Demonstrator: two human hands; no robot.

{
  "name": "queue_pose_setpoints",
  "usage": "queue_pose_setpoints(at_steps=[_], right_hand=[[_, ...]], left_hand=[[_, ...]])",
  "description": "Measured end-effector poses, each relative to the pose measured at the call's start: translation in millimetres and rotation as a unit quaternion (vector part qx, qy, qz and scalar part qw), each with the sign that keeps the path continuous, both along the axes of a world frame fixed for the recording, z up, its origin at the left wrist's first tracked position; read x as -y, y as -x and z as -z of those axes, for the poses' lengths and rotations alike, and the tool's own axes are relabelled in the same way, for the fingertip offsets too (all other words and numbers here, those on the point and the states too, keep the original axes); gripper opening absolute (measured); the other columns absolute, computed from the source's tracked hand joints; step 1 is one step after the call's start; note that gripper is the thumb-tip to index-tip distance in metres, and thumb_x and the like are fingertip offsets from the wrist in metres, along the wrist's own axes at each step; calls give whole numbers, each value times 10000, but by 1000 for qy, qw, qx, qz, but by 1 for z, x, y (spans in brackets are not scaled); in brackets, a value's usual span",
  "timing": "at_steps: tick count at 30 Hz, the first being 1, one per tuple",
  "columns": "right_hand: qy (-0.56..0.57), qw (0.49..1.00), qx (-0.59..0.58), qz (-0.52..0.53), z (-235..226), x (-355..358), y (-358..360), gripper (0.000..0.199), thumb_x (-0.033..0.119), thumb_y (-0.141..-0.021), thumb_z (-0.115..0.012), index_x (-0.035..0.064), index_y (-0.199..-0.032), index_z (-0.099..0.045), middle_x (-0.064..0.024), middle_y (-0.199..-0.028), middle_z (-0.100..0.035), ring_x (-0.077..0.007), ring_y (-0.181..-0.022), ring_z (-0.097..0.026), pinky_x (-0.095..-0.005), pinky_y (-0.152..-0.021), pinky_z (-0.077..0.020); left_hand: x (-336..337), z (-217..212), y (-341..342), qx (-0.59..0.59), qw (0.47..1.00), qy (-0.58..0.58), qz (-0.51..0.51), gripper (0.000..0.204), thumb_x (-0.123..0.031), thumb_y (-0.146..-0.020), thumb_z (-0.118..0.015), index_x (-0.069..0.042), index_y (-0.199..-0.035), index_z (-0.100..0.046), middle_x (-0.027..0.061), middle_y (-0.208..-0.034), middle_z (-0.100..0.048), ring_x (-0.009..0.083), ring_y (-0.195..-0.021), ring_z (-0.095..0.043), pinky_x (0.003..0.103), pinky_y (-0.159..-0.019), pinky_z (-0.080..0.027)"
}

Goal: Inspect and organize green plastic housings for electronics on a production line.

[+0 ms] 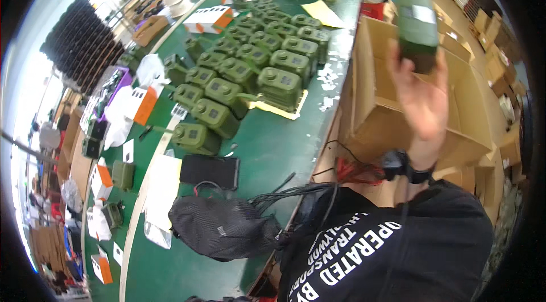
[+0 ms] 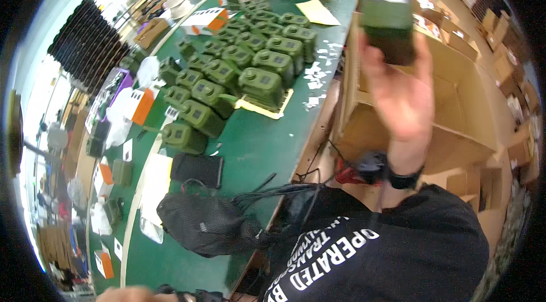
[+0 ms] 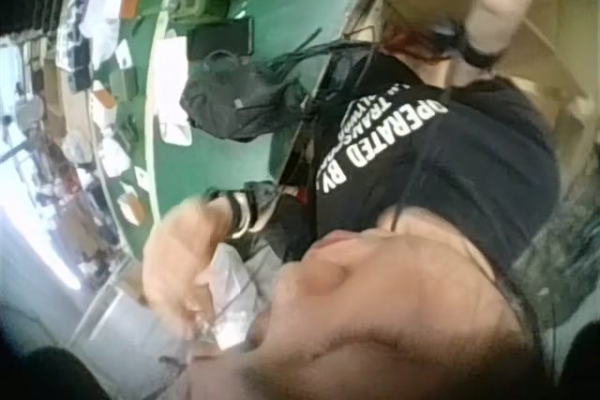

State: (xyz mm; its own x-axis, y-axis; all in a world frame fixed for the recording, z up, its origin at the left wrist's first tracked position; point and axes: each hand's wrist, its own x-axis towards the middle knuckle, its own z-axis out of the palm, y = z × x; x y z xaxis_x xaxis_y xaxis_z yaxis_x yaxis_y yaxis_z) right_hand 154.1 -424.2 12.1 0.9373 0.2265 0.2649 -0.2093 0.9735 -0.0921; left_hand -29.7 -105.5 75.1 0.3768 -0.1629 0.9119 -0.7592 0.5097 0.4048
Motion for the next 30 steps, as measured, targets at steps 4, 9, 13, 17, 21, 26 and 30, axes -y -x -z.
queue_pose_setpoints(at_steps=[4,9,13,17,21,26,30], right_hand=[[19,998,7,-62,-16,-57,1,540,341,-886,-554,-50,-1240,-442,-243,-1241,-479,-344,-1098,-520,-385,-943,-483],[125,987,-19,-101,-32,-99,34,395,392,-869,-566,45,-1056,-539,-95,-976,-606,-210,-867,-601,-358,-837,-516],[188,962,-61,-190,-35,-93,69,397,397,-887,-528,62,-1100,-533,-97,-1015,-597,-192,-924,-586,-340,-842,-490],[200,952,-42,-226,-29,-80,95,477,345,-872,-570,29,-1209,-452,-118,-1162,-544,-197,-995,-563,-357,-853,-475],[398,898,185,28,-22,-65,73,686,43,-652,-795,17,-1220,-412,-53,-1143,-519,-154,-1073,-498,-324,-920,-433],[686,634,326,144,22,-104,20,572,161,-605,-805,11,-1051,-479,-97,-965,-581,-139,-887,-576,-293,-777,-491],[802,449,306,248,83,-157,-10,582,210,-599,-764,16,-1058,-461,-181,-989,-559,-364,-921,-557,-402,-772,-458]], left_hand=[[61,55,-23,-53,930,-361,-36,597,-269,-765,-669,-35,-1274,-463,152,-1286,-467,209,-972,-586,345,-810,-483],[112,81,-17,-96,875,-420,-221,318,21,-708,-585,-79,-1005,-634,134,-1088,-582,309,-912,-557,364,-784,-465],[90,72,-11,-185,829,-280,-448,178,-54,-855,-487,20,-998,-562,140,-939,-586,194,-769,-574,291,-763,-485],[61,48,31,-304,798,-345,-388,210,-30,-735,-560,-32,-934,-628,154,-887,-625,305,-761,-596,350,-696,-486],[16,18,122,-258,731,-622,-110,282,-197,-720,-582,-9,-928,-622,109,-872,-643,216,-701,-602,311,-602,-471],[-18,52,203,-571,642,-502,-100,416,-284,-726,-607,-13,-1038,-554,128,-977,-599,233,-804,-580,334,-675,-458],[-26,56,237,-658,651,-339,-168,535,-354,-731,-626,-16,-1126,-501,142,-1062,-565,246,-886,-562,353,-733,-448]])
